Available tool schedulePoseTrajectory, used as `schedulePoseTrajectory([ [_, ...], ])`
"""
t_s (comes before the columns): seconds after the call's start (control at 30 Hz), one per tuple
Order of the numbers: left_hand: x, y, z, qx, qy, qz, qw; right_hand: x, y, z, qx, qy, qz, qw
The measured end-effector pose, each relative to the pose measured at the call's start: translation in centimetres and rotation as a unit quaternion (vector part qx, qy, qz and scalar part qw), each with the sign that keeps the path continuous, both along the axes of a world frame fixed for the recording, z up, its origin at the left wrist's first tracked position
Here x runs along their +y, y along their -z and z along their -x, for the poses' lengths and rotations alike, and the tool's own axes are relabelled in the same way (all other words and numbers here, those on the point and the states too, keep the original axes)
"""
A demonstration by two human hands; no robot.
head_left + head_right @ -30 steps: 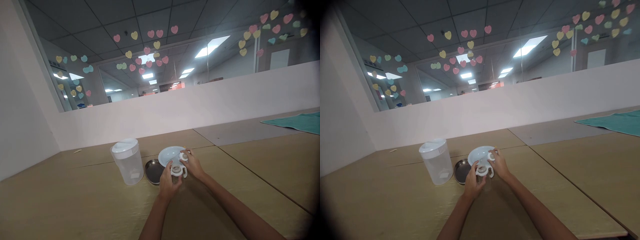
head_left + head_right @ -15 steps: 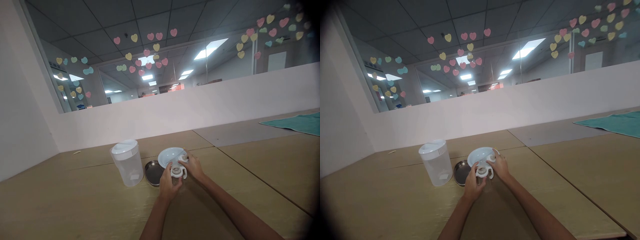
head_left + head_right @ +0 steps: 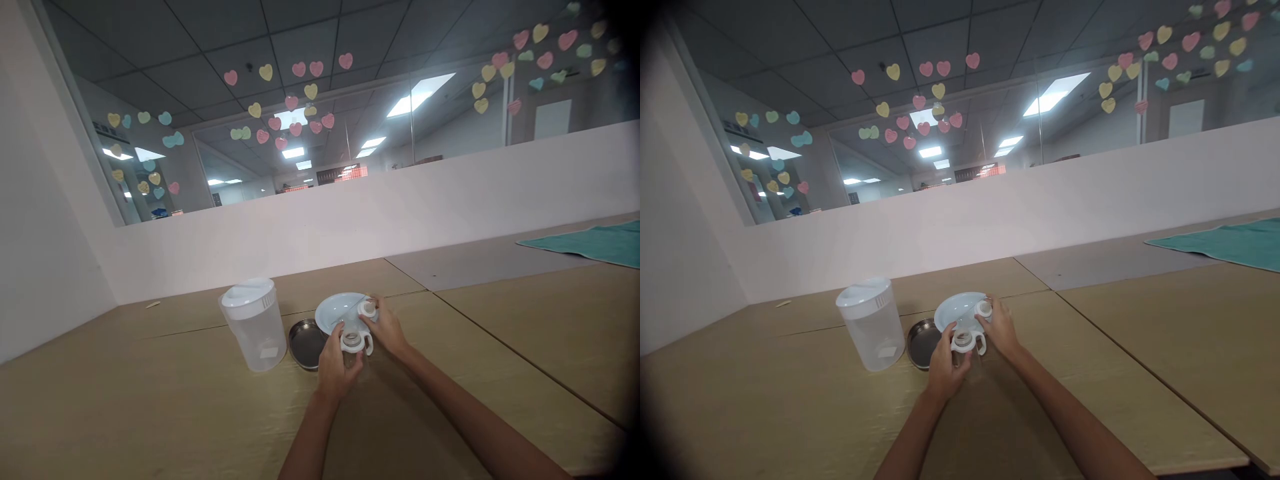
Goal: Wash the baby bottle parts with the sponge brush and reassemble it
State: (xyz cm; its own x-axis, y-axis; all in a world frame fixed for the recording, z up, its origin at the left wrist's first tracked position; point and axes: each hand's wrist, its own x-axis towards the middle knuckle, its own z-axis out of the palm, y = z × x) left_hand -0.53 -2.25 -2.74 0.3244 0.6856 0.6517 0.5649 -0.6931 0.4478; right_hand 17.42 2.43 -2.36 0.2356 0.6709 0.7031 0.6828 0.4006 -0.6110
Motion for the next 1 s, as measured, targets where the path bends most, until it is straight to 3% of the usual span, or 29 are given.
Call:
schedulePoseTrajectory([
  [0.17,0.07,0.08,0.03,0.003,-0.004,0.001,1.0,-0.04,-0.34,-0.49,0.028,0.025,-0.01,0.999],
  [0.37,0.18,0.11,0.01,0.004,-0.003,-0.004,1.0,-0.02,-0.22,-0.31,0.033,-0.027,-0.046,0.998],
  [0.53,0.19,0.16,0.03,0.003,0.0,-0.008,1.0,-0.07,-0.29,-0.32,0.004,-0.028,-0.075,0.997],
  [0.83,0.02,0.01,0.08,0.005,-0.006,0.0,1.0,-0.49,-0.7,-0.44,-0.024,-0.028,-0.082,0.996],
  [1.0,0.13,0.2,0.11,0.001,-0.007,-0.004,1.0,-0.01,-0.28,-0.5,-0.01,-0.025,-0.036,0.999],
])
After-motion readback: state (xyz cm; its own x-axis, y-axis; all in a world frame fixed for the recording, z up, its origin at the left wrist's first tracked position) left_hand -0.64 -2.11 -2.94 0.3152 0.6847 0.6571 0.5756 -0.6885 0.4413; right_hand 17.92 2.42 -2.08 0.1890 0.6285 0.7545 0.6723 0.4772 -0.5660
